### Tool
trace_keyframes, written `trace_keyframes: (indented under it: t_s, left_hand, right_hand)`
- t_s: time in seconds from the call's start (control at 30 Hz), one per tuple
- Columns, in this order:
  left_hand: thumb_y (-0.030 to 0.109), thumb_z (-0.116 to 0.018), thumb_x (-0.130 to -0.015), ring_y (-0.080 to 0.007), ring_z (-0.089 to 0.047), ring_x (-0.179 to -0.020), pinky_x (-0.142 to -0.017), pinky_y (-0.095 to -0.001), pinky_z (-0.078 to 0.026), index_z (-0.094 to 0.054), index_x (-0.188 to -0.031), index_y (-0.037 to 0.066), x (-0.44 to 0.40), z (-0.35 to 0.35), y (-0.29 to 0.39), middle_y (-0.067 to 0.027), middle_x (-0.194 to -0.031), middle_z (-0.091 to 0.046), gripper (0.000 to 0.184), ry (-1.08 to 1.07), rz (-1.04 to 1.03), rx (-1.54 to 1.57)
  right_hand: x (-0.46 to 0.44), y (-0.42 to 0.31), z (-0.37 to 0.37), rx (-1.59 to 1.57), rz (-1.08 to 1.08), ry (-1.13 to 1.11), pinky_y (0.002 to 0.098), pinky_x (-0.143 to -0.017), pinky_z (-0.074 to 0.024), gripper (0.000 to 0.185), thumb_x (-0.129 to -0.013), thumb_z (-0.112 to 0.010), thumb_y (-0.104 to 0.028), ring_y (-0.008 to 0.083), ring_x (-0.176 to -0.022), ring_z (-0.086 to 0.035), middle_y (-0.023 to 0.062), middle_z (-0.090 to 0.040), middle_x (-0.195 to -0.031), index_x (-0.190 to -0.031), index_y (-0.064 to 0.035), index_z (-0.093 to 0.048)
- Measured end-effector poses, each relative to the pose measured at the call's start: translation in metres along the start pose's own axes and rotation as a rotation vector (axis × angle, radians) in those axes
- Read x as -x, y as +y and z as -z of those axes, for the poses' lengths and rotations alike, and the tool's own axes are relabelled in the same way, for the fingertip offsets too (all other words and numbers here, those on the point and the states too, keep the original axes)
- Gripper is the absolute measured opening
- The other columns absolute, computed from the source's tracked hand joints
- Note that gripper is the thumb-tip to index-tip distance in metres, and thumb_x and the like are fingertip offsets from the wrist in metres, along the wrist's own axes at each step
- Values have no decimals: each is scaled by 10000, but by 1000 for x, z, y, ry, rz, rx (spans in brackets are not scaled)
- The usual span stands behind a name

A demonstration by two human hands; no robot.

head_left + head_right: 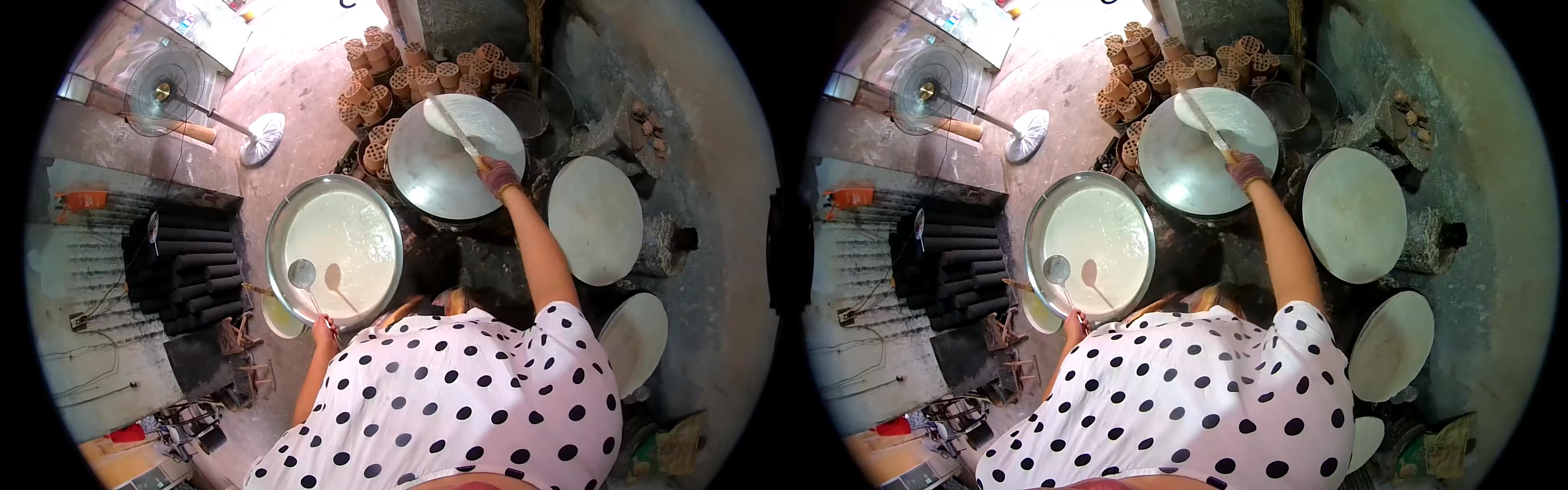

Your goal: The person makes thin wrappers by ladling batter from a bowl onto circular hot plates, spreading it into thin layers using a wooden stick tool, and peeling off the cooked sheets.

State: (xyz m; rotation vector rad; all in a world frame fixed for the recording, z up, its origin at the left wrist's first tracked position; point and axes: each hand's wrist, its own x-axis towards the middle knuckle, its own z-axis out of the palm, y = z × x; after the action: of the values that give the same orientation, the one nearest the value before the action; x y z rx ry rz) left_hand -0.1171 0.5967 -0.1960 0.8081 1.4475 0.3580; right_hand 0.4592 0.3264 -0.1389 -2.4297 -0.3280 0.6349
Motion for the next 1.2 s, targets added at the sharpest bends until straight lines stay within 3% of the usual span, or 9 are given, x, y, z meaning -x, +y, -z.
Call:
trace_keyframes:
  t_s: [0.07,0.2,0.27,0.57,0.73,0.97,1.03,1.1,1.2]
  left_hand:
    - [285,-471,-946,-118,-430,-472,-389,-281,-344,-462,-838,136,-7,5,-7,12,-614,-461,185,-3,-34,-8]
    - [281,-468,-953,-108,-416,-450,-375,-259,-335,-476,-833,117,16,-3,-7,5,-609,-446,204,32,-72,18]
    - [284,-468,-955,-108,-414,-453,-381,-260,-336,-476,-836,117,18,-1,-11,5,-609,-446,206,63,-63,-6]
    - [296,-463,-957,-105,-403,-464,-404,-258,-323,-467,-856,115,19,1,-16,2,-620,-445,207,79,-32,4]
    - [287,-477,-946,-100,-404,-450,-386,-257,-329,-476,-806,126,24,2,-22,13,-602,-452,213,104,-43,-23]
    - [280,-488,-937,-100,-410,-450,-391,-255,-336,-479,-809,134,27,-6,-21,17,-606,-458,194,127,-28,17]
    - [278,-488,-936,-100,-410,-450,-392,-256,-337,-479,-810,133,29,-8,-17,16,-605,-458,192,112,-24,28]
    - [276,-488,-934,-100,-410,-450,-392,-256,-337,-479,-810,132,32,-2,-22,14,-604,-457,190,111,-10,32]
    - [265,-481,-931,-103,-410,-451,-391,-257,-341,-483,-798,132,27,0,-28,13,-606,-463,189,92,-23,7]
  right_hand:
    - [19,3,26,-76,200,23,338,-931,-452,511,-766,-629,-334,296,-1058,-611,156,-638,-1147,-1232,-127,-598]
    - [11,48,11,-338,36,168,351,-945,-448,485,-777,-631,-320,286,-1092,-592,138,-616,-1190,-1229,-147,-604]
    - [2,53,-20,74,119,336,382,-919,-467,460,-827,-601,-333,278,-1066,-605,94,-626,-1181,-1267,-205,-560]
    - [20,-12,26,15,112,-33,391,-954,-451,460,-837,-599,-377,293,-1112,-572,77,-599,-1229,-1276,-250,-544]
    - [-1,17,7,106,4,237,373,-943,-447,500,-840,-601,-340,293,-1114,-573,112,-590,-1235,-1314,-204,-519]
    - [5,5,-13,23,272,-88,370,-940,-446,543,-787,-631,-309,300,-1091,-590,132,-607,-1204,-1307,-193,-532]
    - [-7,26,5,54,313,27,359,-937,-448,525,-778,-642,-321,284,-1085,-597,131,-630,-1165,-1286,-220,-560]
    - [0,19,27,-70,-22,53,363,-939,-445,512,-785,-643,-321,288,-1094,-589,127,-628,-1170,-1285,-251,-559]
    - [-4,12,8,271,159,143,373,-929,-451,507,-784,-658,-306,300,-1081,-591,128,-626,-1170,-1281,-282,-559]
